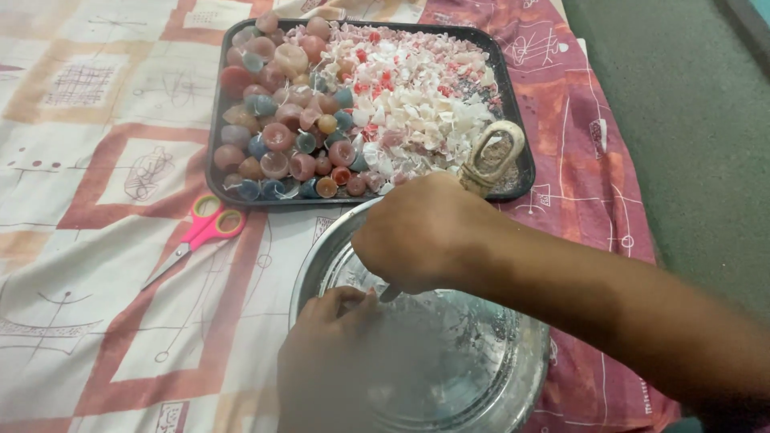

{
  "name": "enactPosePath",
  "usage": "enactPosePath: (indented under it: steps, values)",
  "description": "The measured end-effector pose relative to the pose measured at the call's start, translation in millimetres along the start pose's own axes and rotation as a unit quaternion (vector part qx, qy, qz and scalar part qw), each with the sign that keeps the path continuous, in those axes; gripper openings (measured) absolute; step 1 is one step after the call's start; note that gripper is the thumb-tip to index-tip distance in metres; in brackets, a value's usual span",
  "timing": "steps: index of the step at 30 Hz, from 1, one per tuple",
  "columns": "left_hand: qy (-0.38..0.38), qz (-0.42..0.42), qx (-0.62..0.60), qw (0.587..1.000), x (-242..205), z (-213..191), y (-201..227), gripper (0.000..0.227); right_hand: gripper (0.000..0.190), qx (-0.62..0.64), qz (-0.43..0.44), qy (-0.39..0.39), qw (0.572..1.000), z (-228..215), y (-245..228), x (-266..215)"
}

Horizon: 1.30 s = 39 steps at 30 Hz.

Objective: The recorder is crushing egg shells on a metal plate using a tool.

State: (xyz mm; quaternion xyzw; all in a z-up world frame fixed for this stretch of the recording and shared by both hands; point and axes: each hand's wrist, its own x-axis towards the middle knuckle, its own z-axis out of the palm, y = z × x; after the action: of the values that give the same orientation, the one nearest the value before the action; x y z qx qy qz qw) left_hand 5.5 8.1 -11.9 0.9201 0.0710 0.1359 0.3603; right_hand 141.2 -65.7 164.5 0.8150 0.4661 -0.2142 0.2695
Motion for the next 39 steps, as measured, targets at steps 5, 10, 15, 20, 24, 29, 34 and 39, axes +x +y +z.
enactPosePath:
  steps: [5,10,15,20,24,29,34,39]
  values:
    - [-0.015,-0.013,0.001,1.0,5,-16,18,0.045,0.011,0.02,-0.006,0.005,1.0,1,-2,4]
    - [-0.016,-0.017,0.006,1.0,5,-14,18,0.039,0.011,-0.008,-0.076,0.121,0.99,24,-6,11]
    - [-0.007,-0.024,0.011,1.0,7,-8,15,0.033,0.012,-0.008,-0.119,0.185,0.976,33,-10,0]
    - [0.004,-0.034,0.019,0.999,4,-7,13,0.026,0.012,0.018,-0.009,0.039,0.999,50,-23,-41]
    - [0.01,-0.044,0.024,0.999,-2,-9,16,0.024,0.026,0.132,0.031,0.214,0.967,87,-34,-66]
    - [0.008,-0.022,0.012,1.0,-4,-12,16,0.025,0.047,0.291,0.239,0.129,0.917,127,-33,-85]
    - [0.02,-0.015,-0.006,1.0,-2,-10,16,0.056,0.037,0.321,0.196,0.199,0.905,149,-35,-91]
    - [0.007,-0.045,-0.019,0.999,-1,-5,10,0.063,0.045,0.351,0.161,0.156,0.909,120,-34,-85]
